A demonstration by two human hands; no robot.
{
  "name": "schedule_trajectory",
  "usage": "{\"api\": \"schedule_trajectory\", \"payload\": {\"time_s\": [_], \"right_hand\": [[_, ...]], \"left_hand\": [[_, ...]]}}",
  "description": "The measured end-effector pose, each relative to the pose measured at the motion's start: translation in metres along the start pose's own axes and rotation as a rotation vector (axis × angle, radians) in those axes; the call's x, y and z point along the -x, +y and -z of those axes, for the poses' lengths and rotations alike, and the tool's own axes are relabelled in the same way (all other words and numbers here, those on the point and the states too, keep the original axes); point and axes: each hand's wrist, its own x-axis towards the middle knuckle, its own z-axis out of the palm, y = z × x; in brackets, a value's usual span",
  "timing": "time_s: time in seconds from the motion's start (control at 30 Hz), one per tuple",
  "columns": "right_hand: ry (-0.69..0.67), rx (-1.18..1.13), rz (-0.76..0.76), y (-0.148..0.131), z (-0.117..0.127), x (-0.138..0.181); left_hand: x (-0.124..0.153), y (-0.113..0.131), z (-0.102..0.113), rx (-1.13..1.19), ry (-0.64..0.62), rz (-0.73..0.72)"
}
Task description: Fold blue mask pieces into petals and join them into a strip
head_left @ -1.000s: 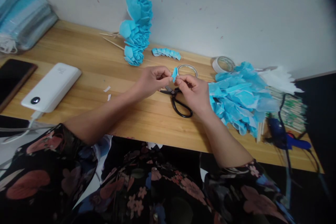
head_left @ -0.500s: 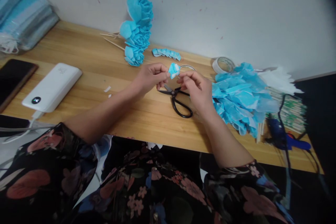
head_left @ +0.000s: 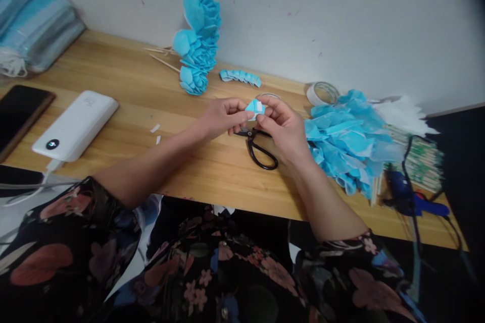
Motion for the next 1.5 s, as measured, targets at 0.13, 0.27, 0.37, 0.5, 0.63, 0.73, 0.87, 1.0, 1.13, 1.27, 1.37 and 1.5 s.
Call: {"api": "schedule_trajectory", "payload": {"time_s": [0.13,0.27,0.37,0.5,0.63,0.73,0.87,1.0,1.13,1.27,1.37,1.5], "right_hand": [[-0.029,-0.006,0.012,-0.001,-0.001,0.001],[-0.045,-0.051,0.000,-0.001,0.000,0.001],[-0.067,-0.117,-0.027,-0.003,0.001,0.000],[-0.093,-0.123,-0.106,-0.009,0.004,0.000],[-0.099,-0.096,-0.141,-0.014,0.006,-0.001],[-0.039,-0.112,-0.141,-0.012,0.004,-0.002],[0.041,-0.158,-0.141,-0.010,-0.001,-0.001],[0.068,-0.190,-0.133,-0.013,-0.006,0.001],[0.062,-0.146,-0.090,-0.016,-0.006,0.002],[0.072,-0.027,-0.042,-0.018,-0.006,0.003],[0.103,0.054,0.001,-0.017,-0.008,0.004],[0.119,0.128,0.055,-0.016,-0.010,0.006]], "left_hand": [[0.000,-0.001,0.001,0.032,-0.022,-0.018],[0.000,0.001,0.005,0.035,-0.050,-0.027],[0.000,0.001,0.008,-0.005,-0.030,-0.037],[-0.001,-0.001,0.008,-0.069,0.017,-0.018],[-0.001,-0.002,0.008,-0.082,0.052,-0.041],[-0.002,-0.004,0.009,-0.092,0.160,-0.147],[-0.002,-0.010,0.006,-0.245,0.300,-0.384],[0.000,-0.018,0.002,-0.377,0.204,-0.496],[0.002,-0.022,0.000,-0.408,0.158,-0.481],[0.002,-0.020,0.001,-0.424,0.172,-0.457],[0.002,-0.019,0.001,-0.444,0.175,-0.446],[0.003,-0.016,0.000,-0.471,0.170,-0.424]]}}
